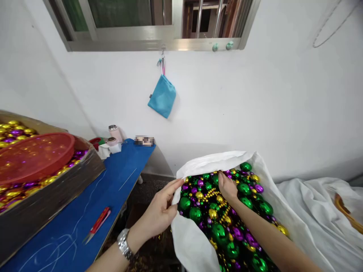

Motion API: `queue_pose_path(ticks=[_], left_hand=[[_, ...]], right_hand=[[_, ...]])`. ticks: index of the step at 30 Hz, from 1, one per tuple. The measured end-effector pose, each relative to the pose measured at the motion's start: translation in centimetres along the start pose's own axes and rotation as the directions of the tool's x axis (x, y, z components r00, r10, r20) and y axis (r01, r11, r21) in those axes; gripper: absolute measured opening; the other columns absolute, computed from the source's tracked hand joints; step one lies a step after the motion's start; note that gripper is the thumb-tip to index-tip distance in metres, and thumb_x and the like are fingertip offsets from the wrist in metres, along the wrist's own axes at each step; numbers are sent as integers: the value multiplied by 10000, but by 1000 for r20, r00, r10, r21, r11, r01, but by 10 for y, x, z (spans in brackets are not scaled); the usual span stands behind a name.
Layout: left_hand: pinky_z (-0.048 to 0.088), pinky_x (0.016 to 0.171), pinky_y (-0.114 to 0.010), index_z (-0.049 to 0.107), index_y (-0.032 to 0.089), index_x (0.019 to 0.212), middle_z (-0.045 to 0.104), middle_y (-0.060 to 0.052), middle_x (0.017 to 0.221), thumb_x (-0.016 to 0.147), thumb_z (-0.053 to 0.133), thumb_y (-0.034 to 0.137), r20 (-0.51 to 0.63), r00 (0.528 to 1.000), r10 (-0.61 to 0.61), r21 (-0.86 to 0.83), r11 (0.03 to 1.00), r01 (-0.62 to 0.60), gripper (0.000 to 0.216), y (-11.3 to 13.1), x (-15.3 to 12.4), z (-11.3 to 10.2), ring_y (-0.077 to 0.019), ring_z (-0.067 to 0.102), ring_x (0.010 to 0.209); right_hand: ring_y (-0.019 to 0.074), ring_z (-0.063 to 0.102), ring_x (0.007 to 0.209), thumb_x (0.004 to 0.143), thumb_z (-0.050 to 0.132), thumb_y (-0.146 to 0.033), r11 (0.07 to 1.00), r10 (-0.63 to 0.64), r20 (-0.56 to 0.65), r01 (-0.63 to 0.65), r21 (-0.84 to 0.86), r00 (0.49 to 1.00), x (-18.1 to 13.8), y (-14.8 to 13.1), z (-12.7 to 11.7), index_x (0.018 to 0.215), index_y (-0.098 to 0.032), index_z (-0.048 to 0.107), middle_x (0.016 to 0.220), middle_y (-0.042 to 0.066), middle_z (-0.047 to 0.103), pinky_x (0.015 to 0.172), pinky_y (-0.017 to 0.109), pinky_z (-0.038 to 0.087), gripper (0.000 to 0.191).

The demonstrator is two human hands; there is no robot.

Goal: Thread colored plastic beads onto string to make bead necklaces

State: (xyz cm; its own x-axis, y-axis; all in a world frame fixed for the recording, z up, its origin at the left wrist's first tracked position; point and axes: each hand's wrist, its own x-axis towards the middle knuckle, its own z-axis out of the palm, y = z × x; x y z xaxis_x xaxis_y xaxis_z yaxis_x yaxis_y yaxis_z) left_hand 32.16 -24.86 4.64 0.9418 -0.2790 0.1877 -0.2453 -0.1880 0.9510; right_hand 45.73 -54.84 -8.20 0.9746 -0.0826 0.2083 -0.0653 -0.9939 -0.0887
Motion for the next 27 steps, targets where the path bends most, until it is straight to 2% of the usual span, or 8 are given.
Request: queue_pose_path(ticks=[3, 9, 14, 18, 20, 22, 25, 27], left_hand=[[253, 1118, -425, 462, 213, 1341, 348, -58, 1470, 711, 483, 66, 29, 1000, -10, 6, 1000, 10, 647, -1, 0, 5, -243, 341, 1335], [218, 1130, -403, 468, 196, 1334, 345, -70, 1470, 729, 509, 118, 26, 999, -37, 2, 999, 37, 611, -8, -4, 2, -241, 300, 1356], [439, 970, -356, 448, 164, 1340, 317, -108, 1478, 723, 547, 181, -22, 994, -108, -89, 990, 106, 625, -7, -3, -2, -270, 471, 1227], [503, 865, -330, 445, 178, 1343, 326, -113, 1465, 743, 535, 190, -53, 995, -89, -53, 995, 87, 606, -8, -3, 1, -261, 540, 1133], [485, 901, -369, 453, 197, 1342, 355, -110, 1440, 773, 519, 201, -101, 994, -53, 60, 996, 59, 572, -9, -7, 3, -277, 508, 1170], [423, 980, -426, 458, 235, 1343, 309, -98, 1461, 798, 534, 239, -148, 989, -5, 226, 973, 39, 551, -13, -14, 6, -309, 408, 1267], [329, 1049, -490, 477, 280, 1330, 165, -74, 1522, 784, 593, 282, -118, 993, 6, 411, 911, 44, 558, -22, -25, 12, -358, 266, 1350], [327, 1053, -496, 500, 281, 1314, 276, -81, 1489, 780, 568, 209, -18, 999, -43, 426, 903, 46, 543, -28, -29, 17, -344, 315, 1332]], right_hand=[[199, 577, 1017, 903, 541, -343, 998, 57, -36, -58, -14, 998, 25, -6, 5, 1185, -183, 538, 1206, 77, 555, 863, 424, 483, 324], [198, 584, 1001, 902, 544, -329, 995, 97, -46, -98, -23, 994, 46, -5, 6, 1180, -173, 538, 1190, 75, 561, 839, 413, 496, 319], [197, 586, 997, 899, 548, -333, 998, 52, -9, -53, -16, 999, 37, -6, -12, 1184, -168, 534, 1190, 76, 559, 837, 414, 497, 329], [245, 500, 1145, 922, 469, -410, 997, 60, -11, -60, -38, 998, 16, 36, -55, 1262, -267, 499, 1313, 79, 503, 958, 449, 403, 370], [338, 414, 1228, 922, 416, -469, 982, 171, -41, -173, -72, 985, 1, 69, -75, 1374, -246, 385, 1362, 145, 458, 973, 526, 347, 505], [397, 438, 1190, 889, 418, -547, 945, 307, -40, -309, -103, 951, -15, 100, -85, 1435, -195, 267, 1339, 210, 456, 887, 578, 386, 667], [312, 609, 943, 916, 401, -499, 877, 468, 22, -461, -137, 883, -32, 128, -86, 1380, -139, 360, 1102, 187, 607, 737, 473, 492, 589], [217, 628, 871, 931, 445, -415, 844, 524, 48, -511, -159, 850, -32, 139, -92, 1252, -160, 496, 1050, 112, 625, 728, 393, 516, 413]])
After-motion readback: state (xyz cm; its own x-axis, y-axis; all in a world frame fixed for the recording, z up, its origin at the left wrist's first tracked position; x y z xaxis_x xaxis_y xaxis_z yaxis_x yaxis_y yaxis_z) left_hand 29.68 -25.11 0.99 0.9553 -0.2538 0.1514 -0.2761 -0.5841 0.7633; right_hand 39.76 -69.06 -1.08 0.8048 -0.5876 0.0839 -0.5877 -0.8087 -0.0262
